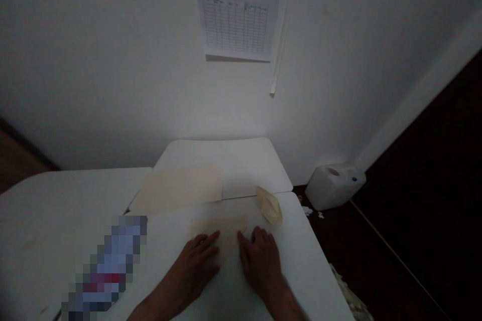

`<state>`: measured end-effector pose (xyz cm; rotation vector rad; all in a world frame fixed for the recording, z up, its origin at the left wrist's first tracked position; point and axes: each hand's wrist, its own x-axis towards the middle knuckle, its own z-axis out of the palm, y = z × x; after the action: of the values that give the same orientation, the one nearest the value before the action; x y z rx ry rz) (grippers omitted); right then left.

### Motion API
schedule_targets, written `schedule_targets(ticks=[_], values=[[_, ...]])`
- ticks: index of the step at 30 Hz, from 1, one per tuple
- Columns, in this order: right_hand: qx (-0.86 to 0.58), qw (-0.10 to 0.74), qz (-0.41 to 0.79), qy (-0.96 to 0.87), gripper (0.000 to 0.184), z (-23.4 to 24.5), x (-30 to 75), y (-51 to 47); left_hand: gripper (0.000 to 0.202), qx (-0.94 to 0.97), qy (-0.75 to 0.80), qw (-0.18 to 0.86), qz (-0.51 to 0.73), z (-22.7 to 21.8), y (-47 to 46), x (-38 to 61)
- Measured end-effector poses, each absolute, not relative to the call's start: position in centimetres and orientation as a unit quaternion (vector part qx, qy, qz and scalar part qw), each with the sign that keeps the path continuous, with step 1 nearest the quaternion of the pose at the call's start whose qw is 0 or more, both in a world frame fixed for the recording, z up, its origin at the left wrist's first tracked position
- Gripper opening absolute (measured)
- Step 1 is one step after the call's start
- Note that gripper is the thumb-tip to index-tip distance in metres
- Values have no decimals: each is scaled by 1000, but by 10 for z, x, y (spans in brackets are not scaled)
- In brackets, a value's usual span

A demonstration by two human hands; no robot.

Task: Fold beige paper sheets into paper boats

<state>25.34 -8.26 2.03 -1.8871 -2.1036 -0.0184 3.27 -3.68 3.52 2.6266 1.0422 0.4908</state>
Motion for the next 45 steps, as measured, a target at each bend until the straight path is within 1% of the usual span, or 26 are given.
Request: schedule_targets(ticks=[7,11,14,16,20,25,29,33,35,39,42,45], values=[[-680,171,-37,-712,34,17,259,-73,25,910,357,120,174,31,-39,32],[-663,201,-49,-719,36,17,254,-77,27,915,354,101,168,28,-42,31],[-613,237,-28,-753,35,17,245,-78,27,917,350,85,172,25,-43,31],[-582,253,-3,-773,30,18,237,-77,25,917,351,77,174,24,-42,33],[-585,263,24,-767,25,18,227,-76,20,915,358,82,169,27,-40,36],[-600,254,28,-758,27,22,223,-77,20,914,356,100,165,33,-38,37],[-616,247,30,-747,30,22,222,-78,26,912,361,115,161,36,-39,37],[-622,269,43,-734,37,18,223,-78,22,906,369,126,163,35,-38,38],[-622,285,45,-728,37,18,223,-77,20,903,377,130,160,35,-38,39],[-639,310,49,-702,27,17,223,-72,24,899,390,138,143,38,-38,41],[-663,304,45,-683,15,17,226,-65,26,896,400,141,131,40,-39,41],[-681,296,23,-669,9,17,231,-59,28,893,404,147,129,39,-39,40]])
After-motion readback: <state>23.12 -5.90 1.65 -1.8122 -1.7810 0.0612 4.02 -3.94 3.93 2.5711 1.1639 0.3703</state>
